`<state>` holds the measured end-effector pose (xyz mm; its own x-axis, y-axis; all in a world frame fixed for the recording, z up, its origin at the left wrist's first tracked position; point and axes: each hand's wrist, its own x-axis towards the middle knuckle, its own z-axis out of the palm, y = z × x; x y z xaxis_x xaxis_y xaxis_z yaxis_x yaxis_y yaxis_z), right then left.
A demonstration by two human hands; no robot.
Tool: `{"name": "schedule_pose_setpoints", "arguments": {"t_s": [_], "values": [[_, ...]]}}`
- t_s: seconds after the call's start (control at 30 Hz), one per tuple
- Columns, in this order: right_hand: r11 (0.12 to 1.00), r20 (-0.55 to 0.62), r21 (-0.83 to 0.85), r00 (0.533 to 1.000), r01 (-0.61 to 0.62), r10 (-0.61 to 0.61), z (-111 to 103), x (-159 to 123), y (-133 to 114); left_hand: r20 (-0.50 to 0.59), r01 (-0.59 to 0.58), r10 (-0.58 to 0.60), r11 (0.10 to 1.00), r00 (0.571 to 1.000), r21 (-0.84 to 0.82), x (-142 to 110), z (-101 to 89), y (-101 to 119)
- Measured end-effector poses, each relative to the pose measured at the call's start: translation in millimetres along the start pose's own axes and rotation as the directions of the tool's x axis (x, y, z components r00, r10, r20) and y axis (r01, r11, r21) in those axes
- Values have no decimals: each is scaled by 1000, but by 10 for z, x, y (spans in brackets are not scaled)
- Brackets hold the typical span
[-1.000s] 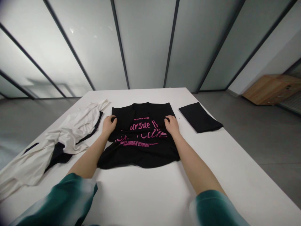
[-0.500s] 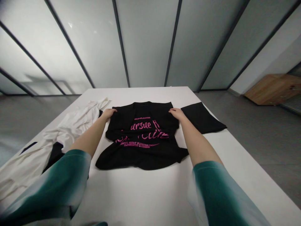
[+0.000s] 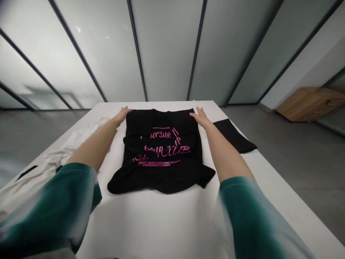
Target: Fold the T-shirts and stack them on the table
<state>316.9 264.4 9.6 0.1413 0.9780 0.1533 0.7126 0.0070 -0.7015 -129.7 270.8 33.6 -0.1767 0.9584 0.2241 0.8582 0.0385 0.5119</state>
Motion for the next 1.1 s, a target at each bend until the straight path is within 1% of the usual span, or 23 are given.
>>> {"name": "schedule_pose_setpoints", "arguments": {"t_s": [0.07, 0.13, 0.17, 0.2, 0.27, 0.3, 0.33, 0.43, 0.47, 0.53, 0.6, 0.67, 0.73, 0.77, 0.8, 0.83, 0.9, 0.97, 1.0, 1.03, 1.1], "values": [[997, 45, -59, 998, 45, -42, -21, -162, 4, 56, -10, 6, 997, 998, 74, -166, -3, 13], [987, 92, -132, 993, 89, -77, -59, -410, 55, 128, -30, 16, 994, 992, 109, -447, 13, -43], [981, 115, -171, 990, 94, -75, -83, -559, 99, 180, -51, 29, 992, 983, 119, -620, 25, -97], [975, 131, -206, 990, 78, -51, -109, -720, 156, 245, -64, 31, 990, 969, 128, -804, 37, -164], [963, 144, -268, 989, 12, 27, -161, -1065, 297, 349, -22, -36, 987, 937, 162, -1180, 55, -322], [958, 151, -288, 987, -13, 59, -185, -1240, 375, 369, -19, -43, 986, 928, 164, -1360, 57, -400], [960, 176, -281, 983, -9, 61, -206, -1413, 452, 350, -35, -20, 988, 936, 148, -1528, 53, -468], [988, 240, -150, 971, 37, 0, -254, -1884, 641, 283, -81, 66, 996, 957, 41, -1954, -6, -568], [993, 250, -105, 968, 59, -31, -264, -2018, 679, 282, -91, 86, 996, 955, 4, -2068, -38, -559], [990, 266, -59, 958, 126, -106, -274, -2245, 715, 324, -110, 115, 993, 939, -32, -2262, -110, -487], [974, 274, -94, 946, 207, -174, -262, -2418, 708, 405, -142, 142, 989, 903, -32, -2415, -178, -377], [950, 255, -167, 942, 264, -217, -229, -2544, 676, 485, -192, 195, 980, 852, -57, -2538, -229, -276], [940, 201, -207, 952, 270, -230, -188, -2630, 639, 518, -261, 288, 957, 805, -127, -2637, -254, -221], [947, 173, -197, 960, 255, -222, -171, -2660, 621, 514, -290, 335, 942, 790, -167, -2677, -258, -216], [960, 147, -167, 968, 226, -202, -158, -2683, 606, 498, -303, 365, 931, 787, -204, -2711, -256, -225], [976, 124, -118, 978, 183, -169, -152, -2699, 592, 476, -294, 374, 926, 796, -235, -2738, -250, -244], [997, 84, 19, 993, 79, -80, -156, -2710, 573, 427, -210, 329, 930, 842, -301, -2769, -239, -301], [984, 59, 177, 998, -20, 10, -179, -2698, 562, 390, -61, 226, 918, 893, -393, -2766, -244, -353], [968, 56, 246, 998, -55, 43, -195, -2684, 557, 386, 25, 167, 894, 907, -447, -2753, -259, -369], [949, 58, 304, 996, -82, 68, -213, -2666, 550, 395, 112, 113, 856, 912, -504, -2734, -282, -377], [911, 62, 395, 993, -116, 99, -259, -2618, 531, 443, 274, 29, 750, 896, -603, -2678, -354, -369]]}}
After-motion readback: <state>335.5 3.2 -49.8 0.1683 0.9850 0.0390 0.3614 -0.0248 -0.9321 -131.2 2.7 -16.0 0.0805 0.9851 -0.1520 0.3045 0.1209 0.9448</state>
